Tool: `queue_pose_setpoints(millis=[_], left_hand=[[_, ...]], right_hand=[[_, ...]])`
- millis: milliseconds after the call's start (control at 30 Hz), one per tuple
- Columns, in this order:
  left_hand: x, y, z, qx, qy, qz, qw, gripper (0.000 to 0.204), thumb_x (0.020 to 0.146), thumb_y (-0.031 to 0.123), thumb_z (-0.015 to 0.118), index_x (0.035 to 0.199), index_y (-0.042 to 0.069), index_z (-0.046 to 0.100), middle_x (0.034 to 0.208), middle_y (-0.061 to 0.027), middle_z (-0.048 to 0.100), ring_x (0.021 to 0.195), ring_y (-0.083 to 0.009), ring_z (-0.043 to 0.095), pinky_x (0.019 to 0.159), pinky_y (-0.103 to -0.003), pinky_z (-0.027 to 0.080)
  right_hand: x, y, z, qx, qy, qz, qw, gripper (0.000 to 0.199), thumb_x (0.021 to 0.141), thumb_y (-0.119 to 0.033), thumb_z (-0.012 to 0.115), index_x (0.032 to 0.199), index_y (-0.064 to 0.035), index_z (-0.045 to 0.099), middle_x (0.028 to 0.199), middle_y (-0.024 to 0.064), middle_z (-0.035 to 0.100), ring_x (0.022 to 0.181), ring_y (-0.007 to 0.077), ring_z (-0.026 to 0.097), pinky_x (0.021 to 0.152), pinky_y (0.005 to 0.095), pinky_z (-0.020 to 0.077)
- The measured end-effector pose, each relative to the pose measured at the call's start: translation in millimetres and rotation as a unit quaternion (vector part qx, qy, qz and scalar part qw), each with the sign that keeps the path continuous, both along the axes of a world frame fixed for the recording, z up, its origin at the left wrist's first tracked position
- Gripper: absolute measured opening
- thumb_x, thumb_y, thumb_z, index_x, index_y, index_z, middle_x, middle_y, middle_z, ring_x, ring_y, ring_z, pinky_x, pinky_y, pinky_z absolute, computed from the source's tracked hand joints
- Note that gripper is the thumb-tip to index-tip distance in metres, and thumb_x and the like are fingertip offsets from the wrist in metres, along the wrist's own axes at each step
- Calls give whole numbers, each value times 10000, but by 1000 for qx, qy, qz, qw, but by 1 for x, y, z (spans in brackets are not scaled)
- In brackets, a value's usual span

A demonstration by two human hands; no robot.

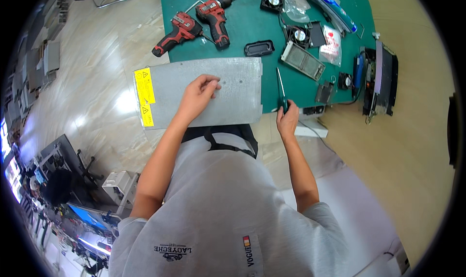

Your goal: The person unscrews the metal cover of a power supply using an electric screwdriver and lifts it off. They use pliers and an electric screwdriver to remove screws and components inside the chassis, then pull out a fan assembly and hold the main circuit board.

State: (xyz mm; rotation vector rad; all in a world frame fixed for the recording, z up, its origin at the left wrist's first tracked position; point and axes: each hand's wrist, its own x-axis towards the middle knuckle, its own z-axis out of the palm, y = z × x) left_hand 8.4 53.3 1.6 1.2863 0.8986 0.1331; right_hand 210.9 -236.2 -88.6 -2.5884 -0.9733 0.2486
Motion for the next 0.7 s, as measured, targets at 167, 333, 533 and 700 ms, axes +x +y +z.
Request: queue_pose_setpoints(millis=[167,333,533,700], left_hand=[[-61,-10,29,25,75,85,993,264,973,205,537,1113,-6,613,941,-76,677,740,-76,578,619,-217,460],[-127,-69,29,-21,82,253,964,261,976,212,530,1106,2,614,944,-74,674,707,-75,566,596,-207,448],[-156,-132,22,-37,82,361,928,252,981,192,527,1120,-4,605,936,-78,678,706,-81,571,601,-212,452],[-183,-162,29,-22,94,422,901,239,985,173,522,1118,-9,600,936,-92,679,705,-88,576,602,-218,458]], right_hand=[[34,31,-3,8,-114,102,988,415,822,-116,648,1187,19,507,1089,216,574,1044,356,542,911,437,409],[70,176,29,86,105,90,987,382,907,-260,561,1146,36,524,944,206,644,869,392,630,769,465,492],[67,376,-39,-58,162,155,973,868,797,-573,638,1235,154,460,1199,328,568,1119,408,585,950,429,458],[-5,385,-22,-7,-49,83,995,609,804,-413,676,1112,89,517,1168,269,521,1112,422,522,938,465,449]])
